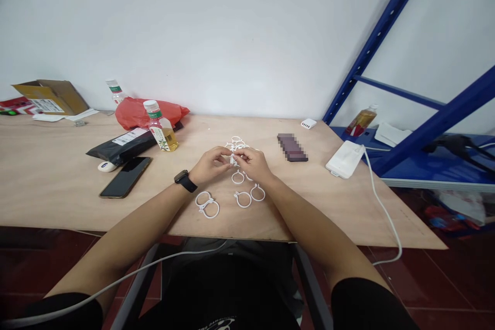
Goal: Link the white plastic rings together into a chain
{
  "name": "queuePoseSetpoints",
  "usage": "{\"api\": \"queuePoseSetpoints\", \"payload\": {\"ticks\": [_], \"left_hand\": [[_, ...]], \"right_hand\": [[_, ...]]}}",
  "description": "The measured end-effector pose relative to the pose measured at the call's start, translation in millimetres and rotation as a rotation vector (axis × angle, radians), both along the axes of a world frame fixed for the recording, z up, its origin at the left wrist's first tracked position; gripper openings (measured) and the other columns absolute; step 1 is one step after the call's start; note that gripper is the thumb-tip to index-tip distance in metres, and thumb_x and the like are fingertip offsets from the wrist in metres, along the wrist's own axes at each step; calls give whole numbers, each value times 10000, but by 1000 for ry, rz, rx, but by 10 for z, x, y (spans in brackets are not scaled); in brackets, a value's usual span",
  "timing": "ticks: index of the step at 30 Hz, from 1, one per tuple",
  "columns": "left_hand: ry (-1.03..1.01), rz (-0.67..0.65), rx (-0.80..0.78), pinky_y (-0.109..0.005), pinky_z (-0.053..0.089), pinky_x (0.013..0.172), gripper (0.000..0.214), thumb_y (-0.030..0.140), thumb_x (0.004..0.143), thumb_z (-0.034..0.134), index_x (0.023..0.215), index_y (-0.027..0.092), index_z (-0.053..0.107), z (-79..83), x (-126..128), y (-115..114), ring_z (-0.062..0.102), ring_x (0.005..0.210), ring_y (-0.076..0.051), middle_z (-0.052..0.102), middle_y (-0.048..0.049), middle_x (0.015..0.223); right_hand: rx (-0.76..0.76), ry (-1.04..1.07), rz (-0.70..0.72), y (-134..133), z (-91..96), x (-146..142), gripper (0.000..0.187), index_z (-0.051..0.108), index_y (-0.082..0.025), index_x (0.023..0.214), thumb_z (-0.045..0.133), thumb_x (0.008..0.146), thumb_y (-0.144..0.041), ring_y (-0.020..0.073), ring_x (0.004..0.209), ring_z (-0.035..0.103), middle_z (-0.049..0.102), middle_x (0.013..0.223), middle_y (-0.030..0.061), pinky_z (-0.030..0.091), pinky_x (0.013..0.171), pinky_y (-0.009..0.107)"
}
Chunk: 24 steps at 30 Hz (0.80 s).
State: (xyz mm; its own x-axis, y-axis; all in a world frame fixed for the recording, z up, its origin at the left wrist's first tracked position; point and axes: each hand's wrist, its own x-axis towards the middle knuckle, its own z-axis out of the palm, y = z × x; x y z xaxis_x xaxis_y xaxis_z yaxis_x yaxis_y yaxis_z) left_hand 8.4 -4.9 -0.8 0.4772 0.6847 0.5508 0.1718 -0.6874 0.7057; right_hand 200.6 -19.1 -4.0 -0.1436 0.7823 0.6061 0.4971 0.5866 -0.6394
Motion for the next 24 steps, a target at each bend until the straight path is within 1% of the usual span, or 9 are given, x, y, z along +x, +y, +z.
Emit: {"api": "queuePoseSetpoints", "payload": {"ticks": [3, 6, 9, 15, 17, 19, 21, 23, 24], "left_hand": [[-27, 16, 61, -287, 544, 754, 197, 328, 851, 633, 951, 161, 662, -5, -4, 26, 624, 917, -161, 648, -106, 1053], [-35, 52, 100, -283, 527, 730, 183, 335, 875, 606, 869, 165, 673, 3, -14, 34, 622, 884, -161, 666, -96, 975], [-1, 65, 110, -283, 511, 723, 176, 329, 883, 591, 872, 169, 664, 25, -20, 15, 612, 859, -159, 665, -93, 953], [55, 22, 133, -298, 498, 778, 179, 314, 907, 546, 860, 169, 638, 13, -20, 11, 598, 876, -162, 651, -88, 942], [35, 53, 152, -300, 495, 785, 174, 310, 912, 538, 880, 170, 637, -6, -7, 23, 594, 900, -168, 642, -87, 940], [-6, 115, 162, -289, 496, 762, 172, 307, 908, 545, 955, 170, 638, -12, 8, 26, 588, 880, -160, 625, -96, 994], [-33, 165, 154, -274, 495, 725, 220, 311, 895, 566, 1051, 170, 629, 3, 17, 13, 574, 797, -132, 600, -108, 1075], [-7, 159, 136, -262, 489, 692, 254, 325, 883, 583, 1078, 172, 635, 36, 18, -17, 550, 719, -110, 594, -107, 1090], [35, 118, 129, -260, 485, 689, 245, 333, 878, 590, 1054, 174, 650, 55, 17, -37, 545, 705, -109, 607, -97, 1054]], "right_hand": [[-12, -8, 31, -15, 20, -6, 173, 730, -221, 933, 611, 846, -312, 163, 688, 643, 723, 840, 47, 524, 647, 296], [-51, 21, 71, -31, 34, -29, 172, 724, -211, 923, 611, 846, -315, 156, 664, 643, 722, 820, 44, 521, 621, 284], [-123, 64, 108, -29, 16, -40, 184, 707, -198, 912, 609, 844, -338, 141, 602, 625, 702, 741, 24, 507, 564, 261], [-209, 77, 169, -13, -52, -42, 192, 678, -187, 874, 600, 854, -362, 135, 577, 620, 669, 678, 4, 499, 533, 246], [-153, 56, 130, -10, -45, -50, 183, 677, -197, 896, 585, 867, -353, 144, 598, 629, 682, 707, 9, 515, 564, 262], [-30, -7, 49, 1, -17, -44, 163, 681, -215, 921, 573, 881, -331, 166, 682, 652, 706, 790, 25, 534, 644, 293], [110, -118, -16, 20, 15, -15, 159, 684, -228, 944, 545, 905, -295, 191, 815, 663, 716, 886, 44, 531, 759, 324], [200, -247, -62, 45, 35, 34, 187, 685, -235, 977, 507, 928, -263, 207, 915, 651, 714, 945, 56, 508, 837, 342], [217, -302, -87, 58, 37, 61, 198, 684, -237, 999, 498, 933, -251, 212, 942, 644, 711, 966, 60, 500, 851, 346]]}}
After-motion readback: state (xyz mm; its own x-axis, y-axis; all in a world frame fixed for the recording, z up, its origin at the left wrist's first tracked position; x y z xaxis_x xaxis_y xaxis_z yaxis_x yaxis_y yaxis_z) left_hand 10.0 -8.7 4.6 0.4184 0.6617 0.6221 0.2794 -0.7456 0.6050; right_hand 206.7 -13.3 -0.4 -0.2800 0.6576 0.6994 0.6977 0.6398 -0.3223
